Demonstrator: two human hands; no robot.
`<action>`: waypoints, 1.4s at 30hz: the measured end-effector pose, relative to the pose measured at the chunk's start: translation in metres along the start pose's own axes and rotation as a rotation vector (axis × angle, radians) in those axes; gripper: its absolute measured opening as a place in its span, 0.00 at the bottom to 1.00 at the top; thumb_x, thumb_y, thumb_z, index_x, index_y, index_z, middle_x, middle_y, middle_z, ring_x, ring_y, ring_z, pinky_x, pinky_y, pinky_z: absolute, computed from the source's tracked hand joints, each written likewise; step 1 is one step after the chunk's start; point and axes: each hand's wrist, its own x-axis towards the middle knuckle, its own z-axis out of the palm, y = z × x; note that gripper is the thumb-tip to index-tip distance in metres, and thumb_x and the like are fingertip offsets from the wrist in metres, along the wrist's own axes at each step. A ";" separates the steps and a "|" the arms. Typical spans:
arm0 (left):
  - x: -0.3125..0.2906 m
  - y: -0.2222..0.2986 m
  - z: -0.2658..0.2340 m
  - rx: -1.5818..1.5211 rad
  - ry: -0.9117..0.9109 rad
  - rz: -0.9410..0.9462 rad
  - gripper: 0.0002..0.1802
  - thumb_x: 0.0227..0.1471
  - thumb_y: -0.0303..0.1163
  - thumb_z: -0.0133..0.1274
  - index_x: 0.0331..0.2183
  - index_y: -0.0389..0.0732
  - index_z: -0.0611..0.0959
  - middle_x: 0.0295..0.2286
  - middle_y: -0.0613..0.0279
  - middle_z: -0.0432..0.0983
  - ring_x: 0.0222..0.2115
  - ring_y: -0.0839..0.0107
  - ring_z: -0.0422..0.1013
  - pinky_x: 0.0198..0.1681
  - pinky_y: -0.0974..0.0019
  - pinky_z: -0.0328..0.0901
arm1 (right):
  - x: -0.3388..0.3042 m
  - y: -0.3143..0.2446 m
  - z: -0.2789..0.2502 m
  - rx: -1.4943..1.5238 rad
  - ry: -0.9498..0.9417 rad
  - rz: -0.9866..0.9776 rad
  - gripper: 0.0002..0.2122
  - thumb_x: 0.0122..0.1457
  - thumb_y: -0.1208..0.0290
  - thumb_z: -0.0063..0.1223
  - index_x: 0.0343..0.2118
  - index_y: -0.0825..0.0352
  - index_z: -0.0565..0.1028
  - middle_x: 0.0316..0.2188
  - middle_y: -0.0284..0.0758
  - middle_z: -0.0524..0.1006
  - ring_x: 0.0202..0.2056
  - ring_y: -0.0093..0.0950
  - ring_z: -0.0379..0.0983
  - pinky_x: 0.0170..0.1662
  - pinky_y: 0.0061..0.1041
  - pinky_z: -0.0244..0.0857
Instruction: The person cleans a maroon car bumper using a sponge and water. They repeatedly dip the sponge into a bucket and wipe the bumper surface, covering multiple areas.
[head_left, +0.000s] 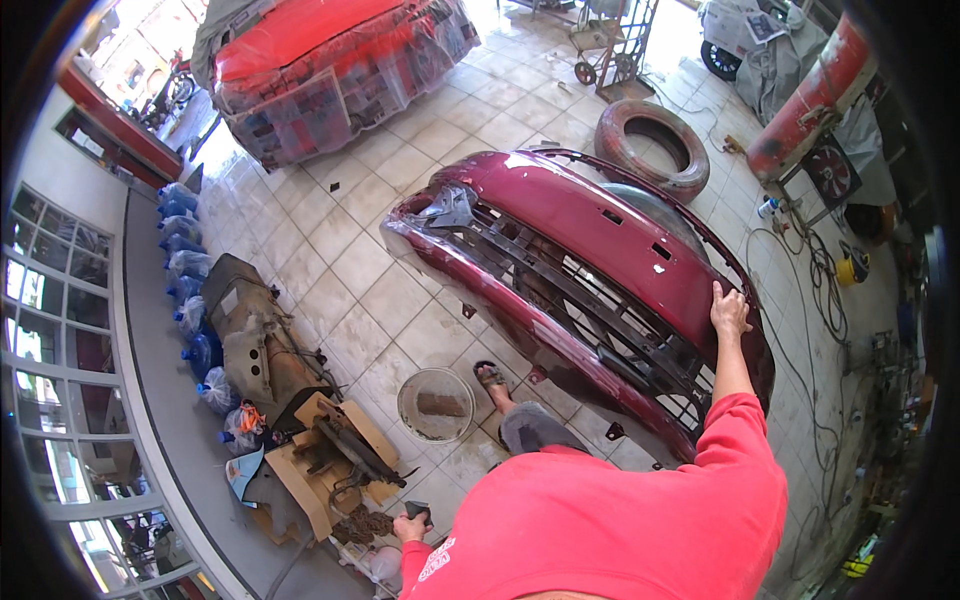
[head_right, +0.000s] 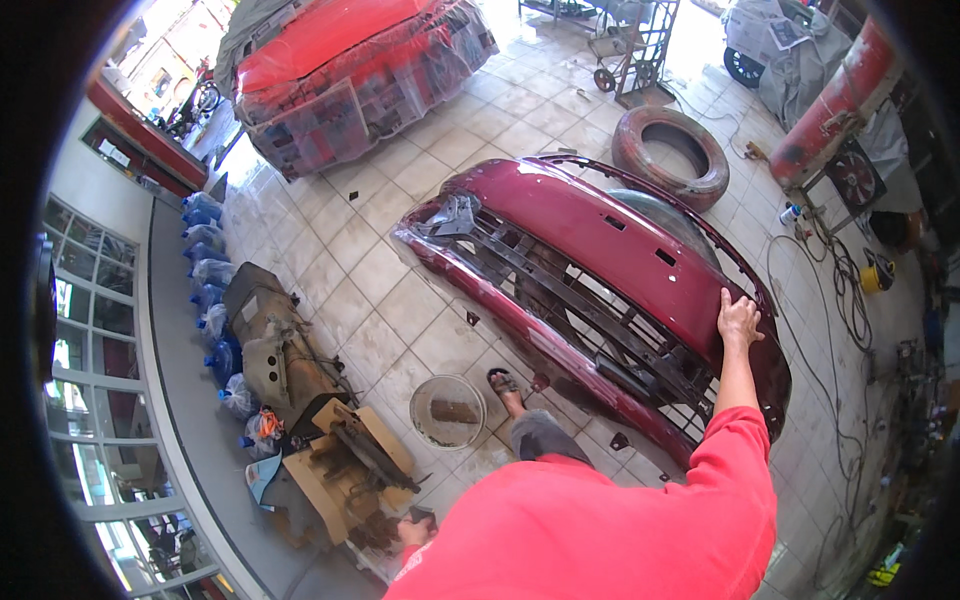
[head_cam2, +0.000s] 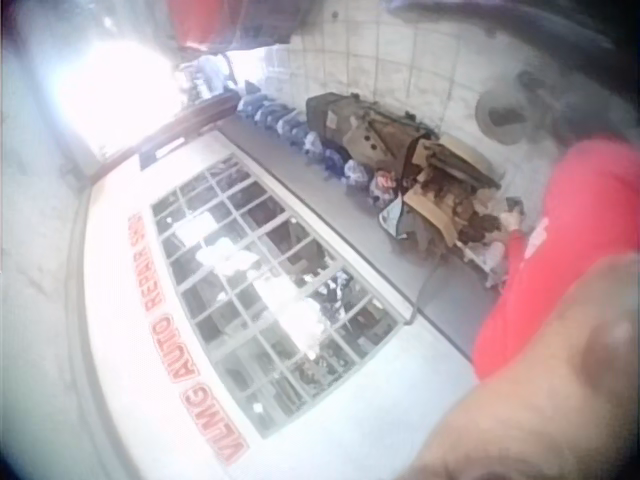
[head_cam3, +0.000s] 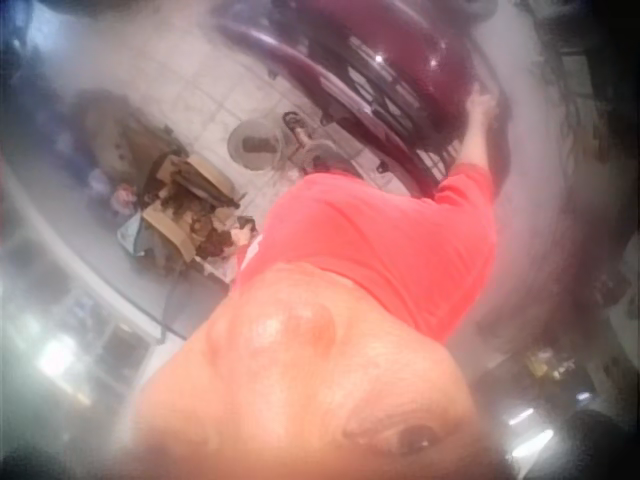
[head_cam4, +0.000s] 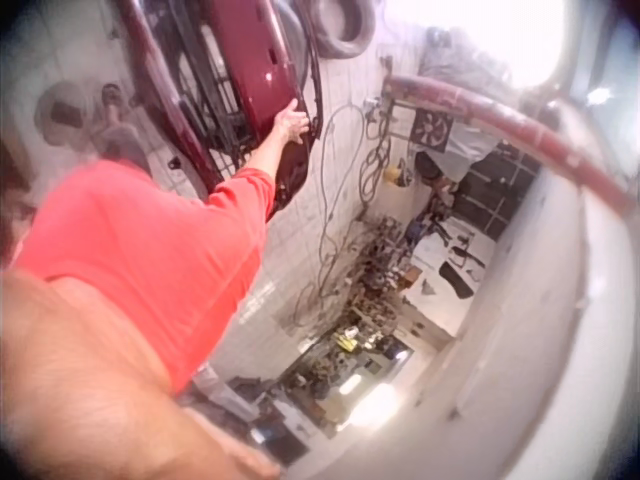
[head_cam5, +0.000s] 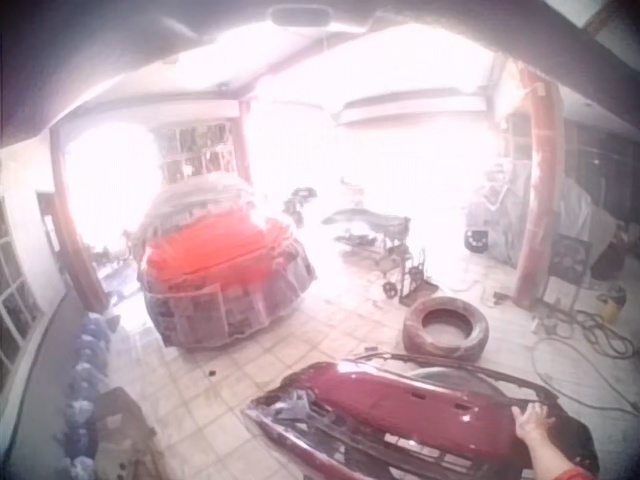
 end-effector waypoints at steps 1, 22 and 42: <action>-0.004 -0.001 0.006 0.063 -0.009 -0.058 0.13 0.48 0.24 0.66 0.35 0.24 0.84 0.31 0.47 0.84 0.27 0.60 0.82 0.24 0.57 0.76 | 0.001 0.004 0.006 0.013 0.034 0.000 0.39 0.67 0.30 0.35 0.66 0.60 0.69 0.69 0.38 0.65 0.72 0.42 0.57 0.65 0.77 0.47; 0.089 0.259 0.030 -0.106 -0.050 0.183 0.07 0.62 0.27 0.55 0.41 0.36 0.84 0.34 0.62 0.81 0.30 0.66 0.80 0.27 0.61 0.80 | 0.006 0.034 0.035 0.035 0.216 0.029 0.38 0.67 0.29 0.36 0.65 0.56 0.72 0.67 0.32 0.70 0.70 0.36 0.60 0.65 0.74 0.48; 0.216 0.339 -0.003 -0.304 -0.137 0.030 0.08 0.64 0.33 0.56 0.42 0.39 0.81 0.40 0.61 0.78 0.36 0.66 0.79 0.30 0.58 0.81 | -0.038 -0.132 0.064 -0.247 0.138 -0.264 0.46 0.68 0.27 0.27 0.75 0.63 0.53 0.77 0.43 0.51 0.74 0.52 0.48 0.71 0.61 0.49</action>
